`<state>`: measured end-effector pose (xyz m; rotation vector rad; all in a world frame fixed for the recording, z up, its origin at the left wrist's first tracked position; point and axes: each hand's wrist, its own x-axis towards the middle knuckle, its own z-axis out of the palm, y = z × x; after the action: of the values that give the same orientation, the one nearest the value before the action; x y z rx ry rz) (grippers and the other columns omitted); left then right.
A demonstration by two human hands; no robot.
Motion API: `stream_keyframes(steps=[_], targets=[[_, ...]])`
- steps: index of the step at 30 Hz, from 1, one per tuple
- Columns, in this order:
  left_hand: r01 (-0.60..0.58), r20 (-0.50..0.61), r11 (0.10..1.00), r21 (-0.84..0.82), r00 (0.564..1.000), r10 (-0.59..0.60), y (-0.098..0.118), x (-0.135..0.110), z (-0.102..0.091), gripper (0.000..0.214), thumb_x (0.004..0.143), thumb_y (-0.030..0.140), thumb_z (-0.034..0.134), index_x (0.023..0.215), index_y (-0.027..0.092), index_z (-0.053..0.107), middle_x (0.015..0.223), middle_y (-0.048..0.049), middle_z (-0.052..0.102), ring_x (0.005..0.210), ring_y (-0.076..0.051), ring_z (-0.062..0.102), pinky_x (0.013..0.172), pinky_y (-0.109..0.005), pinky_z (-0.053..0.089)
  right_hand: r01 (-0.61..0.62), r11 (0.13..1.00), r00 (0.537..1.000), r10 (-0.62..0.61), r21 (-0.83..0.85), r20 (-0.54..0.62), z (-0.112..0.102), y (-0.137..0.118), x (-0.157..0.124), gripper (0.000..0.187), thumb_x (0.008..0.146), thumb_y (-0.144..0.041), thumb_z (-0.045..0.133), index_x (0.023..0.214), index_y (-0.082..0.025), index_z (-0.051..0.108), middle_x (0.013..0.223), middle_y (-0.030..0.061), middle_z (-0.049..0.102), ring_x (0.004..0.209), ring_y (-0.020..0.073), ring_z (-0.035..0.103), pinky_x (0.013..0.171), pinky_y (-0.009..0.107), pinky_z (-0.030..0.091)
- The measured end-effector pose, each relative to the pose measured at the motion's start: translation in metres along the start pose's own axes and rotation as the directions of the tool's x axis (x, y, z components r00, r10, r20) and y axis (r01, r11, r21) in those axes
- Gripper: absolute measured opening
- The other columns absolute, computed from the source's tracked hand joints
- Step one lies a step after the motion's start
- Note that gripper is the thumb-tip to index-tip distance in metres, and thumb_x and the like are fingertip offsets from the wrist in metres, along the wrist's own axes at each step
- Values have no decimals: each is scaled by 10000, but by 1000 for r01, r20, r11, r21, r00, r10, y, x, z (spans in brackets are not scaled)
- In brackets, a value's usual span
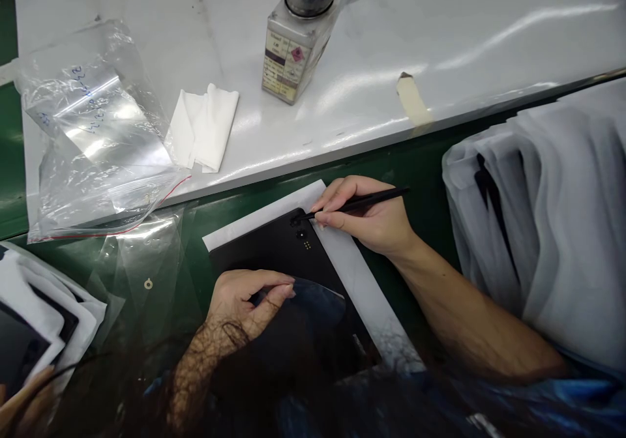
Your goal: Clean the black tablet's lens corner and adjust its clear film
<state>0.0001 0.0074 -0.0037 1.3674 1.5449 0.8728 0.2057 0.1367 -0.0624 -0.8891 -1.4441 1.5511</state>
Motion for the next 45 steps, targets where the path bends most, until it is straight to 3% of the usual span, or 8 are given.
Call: stream_keyframes(steps=[14, 25, 32, 35, 38, 42, 44, 45], targets=[[14, -7, 1000, -17, 1000, -14, 2, 0, 1, 112, 737, 204, 664, 805, 284, 703, 649, 37, 780, 560, -200, 737, 546, -269, 612, -2, 1000, 1000, 2, -5, -10, 2, -1, 1, 434, 691, -494, 1165, 708, -289, 782, 771, 36, 832, 752, 260, 821, 747, 449, 718], [11, 0, 1000, -14, 1000, -11, 0, 0, 1, 123, 740, 193, 661, 816, 281, 700, 642, 49, 780, 577, -179, 738, 565, -240, 603, 34, 999, 999, -34, -25, 4, 0, 3, -1, 322, 807, -497, 1106, 757, -369, 815, 798, 13, 835, 787, 295, 835, 733, 507, 728], [3, 9, 1000, -9, 1000, -3, -2, -1, 0, 110, 742, 199, 661, 808, 279, 698, 639, 53, 780, 568, -171, 735, 555, -232, 600, 43, 998, 999, -42, -46, 19, 1, 3, 0, 347, 818, -496, 1096, 751, -339, 793, 797, 10, 828, 773, 267, 822, 740, 473, 731], [-2, 18, 1000, -2, 1000, 2, -2, 0, -1, 107, 743, 203, 661, 810, 279, 696, 644, 56, 782, 577, -167, 737, 561, -221, 597, 111, 990, 994, -112, -81, -5, 0, 5, -1, 298, 904, -510, 1026, 822, -320, 813, 853, 28, 840, 815, 263, 829, 743, 449, 728], [-15, 28, 1000, 8, 999, 15, -1, 1, -2, 130, 732, 192, 672, 815, 291, 693, 649, 67, 783, 579, -156, 741, 564, -199, 589, 302, 929, 949, -314, -213, -24, -3, 7, -7, 162, 1067, -438, 853, 1007, -290, 882, 997, 82, 870, 915, 276, 853, 720, 424, 726], [-12, 36, 1000, 11, 999, 12, 0, 1, -1, 121, 743, 198, 658, 817, 288, 693, 632, 63, 780, 553, -148, 739, 530, -180, 585, 531, 678, 838, -511, -508, 193, -8, 5, -23, 289, 1103, -163, 691, 1211, -309, 916, 1114, 92, 879, 963, 261, 858, 804, 406, 736], [-2, 29, 1000, 17, 1000, 1, -1, 0, 0, 107, 748, 204, 654, 806, 283, 696, 621, 60, 778, 545, -146, 738, 526, -176, 584, 565, 652, 819, -514, -505, 254, -11, 5, -31, 358, 1086, -124, 695, 1286, -333, 905, 1091, 69, 889, 918, 251, 859, 769, 377, 728], [1, 24, 1000, 18, 1000, -2, -1, 0, 1, 104, 746, 205, 657, 800, 283, 698, 618, 61, 778, 544, -145, 738, 526, -173, 583, 547, 693, 834, -500, -471, 233, -12, 6, -34, 361, 1095, -142, 702, 1323, -344, 897, 1086, 60, 898, 899, 249, 861, 757, 373, 727]])
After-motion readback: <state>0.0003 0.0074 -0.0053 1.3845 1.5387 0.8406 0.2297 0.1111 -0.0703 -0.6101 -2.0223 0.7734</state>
